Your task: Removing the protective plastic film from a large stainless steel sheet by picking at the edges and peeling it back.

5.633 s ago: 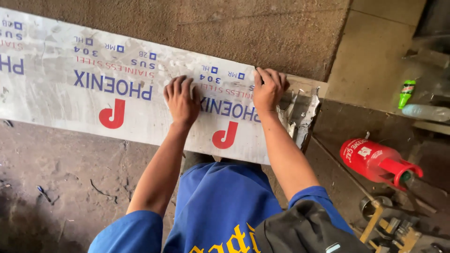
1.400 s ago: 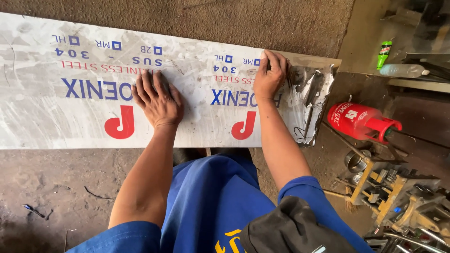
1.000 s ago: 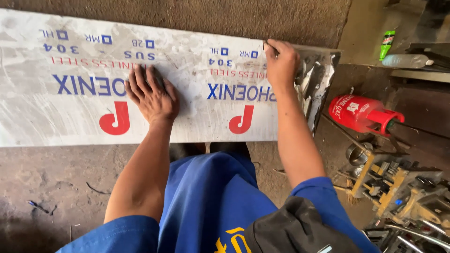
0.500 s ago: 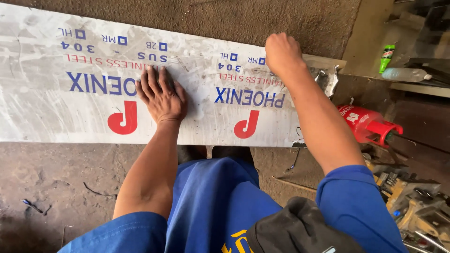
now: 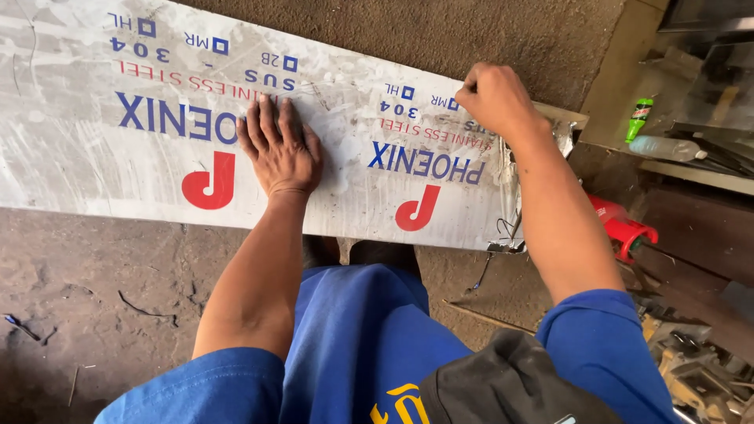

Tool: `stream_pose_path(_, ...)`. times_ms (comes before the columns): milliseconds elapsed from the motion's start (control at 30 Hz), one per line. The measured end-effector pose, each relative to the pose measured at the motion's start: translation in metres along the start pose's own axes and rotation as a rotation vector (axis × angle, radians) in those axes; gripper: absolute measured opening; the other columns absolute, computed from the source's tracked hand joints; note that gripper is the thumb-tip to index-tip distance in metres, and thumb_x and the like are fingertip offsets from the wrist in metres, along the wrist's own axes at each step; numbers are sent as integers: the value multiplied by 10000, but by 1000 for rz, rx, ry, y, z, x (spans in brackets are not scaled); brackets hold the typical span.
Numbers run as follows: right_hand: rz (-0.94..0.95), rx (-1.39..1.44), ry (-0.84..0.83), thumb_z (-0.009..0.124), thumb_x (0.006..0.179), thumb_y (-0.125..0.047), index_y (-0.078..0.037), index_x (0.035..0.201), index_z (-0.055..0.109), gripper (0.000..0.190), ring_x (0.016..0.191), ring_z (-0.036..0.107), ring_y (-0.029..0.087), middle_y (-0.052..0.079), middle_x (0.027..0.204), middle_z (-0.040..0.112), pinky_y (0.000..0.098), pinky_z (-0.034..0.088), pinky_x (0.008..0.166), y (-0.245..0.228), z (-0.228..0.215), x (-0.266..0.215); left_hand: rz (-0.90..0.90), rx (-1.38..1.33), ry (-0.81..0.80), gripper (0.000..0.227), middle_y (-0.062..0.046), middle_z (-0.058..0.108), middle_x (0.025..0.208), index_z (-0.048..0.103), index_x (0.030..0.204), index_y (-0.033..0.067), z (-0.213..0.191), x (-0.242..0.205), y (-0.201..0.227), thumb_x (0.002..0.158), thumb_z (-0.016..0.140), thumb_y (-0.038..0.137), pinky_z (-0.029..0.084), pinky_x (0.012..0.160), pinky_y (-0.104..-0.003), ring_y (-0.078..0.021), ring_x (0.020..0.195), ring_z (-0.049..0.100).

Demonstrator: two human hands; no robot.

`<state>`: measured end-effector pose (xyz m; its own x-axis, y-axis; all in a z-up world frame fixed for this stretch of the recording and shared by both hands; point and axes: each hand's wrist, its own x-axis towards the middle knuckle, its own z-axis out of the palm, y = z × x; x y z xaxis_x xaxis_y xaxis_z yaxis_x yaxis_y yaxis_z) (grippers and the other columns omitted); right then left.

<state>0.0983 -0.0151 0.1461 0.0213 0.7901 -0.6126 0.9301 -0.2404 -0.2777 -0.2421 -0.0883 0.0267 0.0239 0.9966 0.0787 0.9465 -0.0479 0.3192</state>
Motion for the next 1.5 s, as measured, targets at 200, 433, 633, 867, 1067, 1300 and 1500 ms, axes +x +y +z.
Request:
stream_pose_path(200, -56, 312, 536, 702, 991, -60, -28, 1079, 763, 111, 977, 732, 265, 130, 1081, 777, 407, 588, 868, 43, 44, -10, -42, -27, -79, 588, -203, 350, 1614, 507, 1536, 90, 0, 0, 0, 1020, 501, 373, 68, 1241, -587, -402, 1493, 249)
stream_pose_path(433, -51, 161, 648, 748, 937, -113, -94, 1025, 803, 105, 885, 719, 385, 148, 897, 721, 453, 599, 788, 66, 79, 9, 10, 42, 45, 539, -126, 335, 1529, 471, 1454, 145, 14, -1, -5, 982, 558, 388, 144, 1211, -593, -377, 1475, 226)
stream_pose_path(633, 111, -99, 140, 619, 996, 122, 30, 949, 746, 163, 795, 764, 311, 185, 924, 752, 338, 695, 724, 3, 18, 9, -33, 0, -59, 593, -227, 387, 1594, 544, 1515, 54, -3, 1, 3, 1011, 496, 363, 77, 1233, -598, -428, 1478, 264)
stream_pose_path(867, 435, -168, -226, 557, 916, 66, 93, 1159, 656, 263, 1046, 662, 376, 241, 1144, 666, 590, 482, 1024, -75, -41, 7, -86, -15, -143, 611, -193, 323, 1642, 491, 1549, 111, -1, 1, -1, 1024, 433, 418, 15, 1261, -560, -382, 1524, 216)
stream_pose_path(1067, 438, -66, -235, 613, 1032, -116, 21, 880, 566, 209, 722, 574, 212, 127, 914, 612, 499, 489, 870, -65, -39, 1, -76, -28, -139, 589, -188, 331, 1638, 498, 1544, 102, 0, 0, 1, 1043, 432, 404, 22, 1262, -561, -371, 1527, 209)
stream_pose_path(1300, 342, 168, -96, 528, 1009, -179, -42, 958, 746, 262, 635, 521, 175, 95, 881, 700, 389, 382, 569, -7, -17, 0, -51, -26, -93, 577, -200, 349, 1627, 529, 1531, 88, -1, 0, 1, 1040, 464, 384, 42, 1255, -570, -384, 1517, 233)
stream_pose_path(1500, 120, 144, 398, 726, 888, -341, -287, 986, 817, 143, 921, 725, 307, 26, 883, 757, 458, 586, 762, 86, 53, 10, 5, 44, 58, 557, -129, 331, 1532, 473, 1452, 155, 18, -1, -5, 957, 577, 388, 116, 1218, -604, -380, 1480, 216)
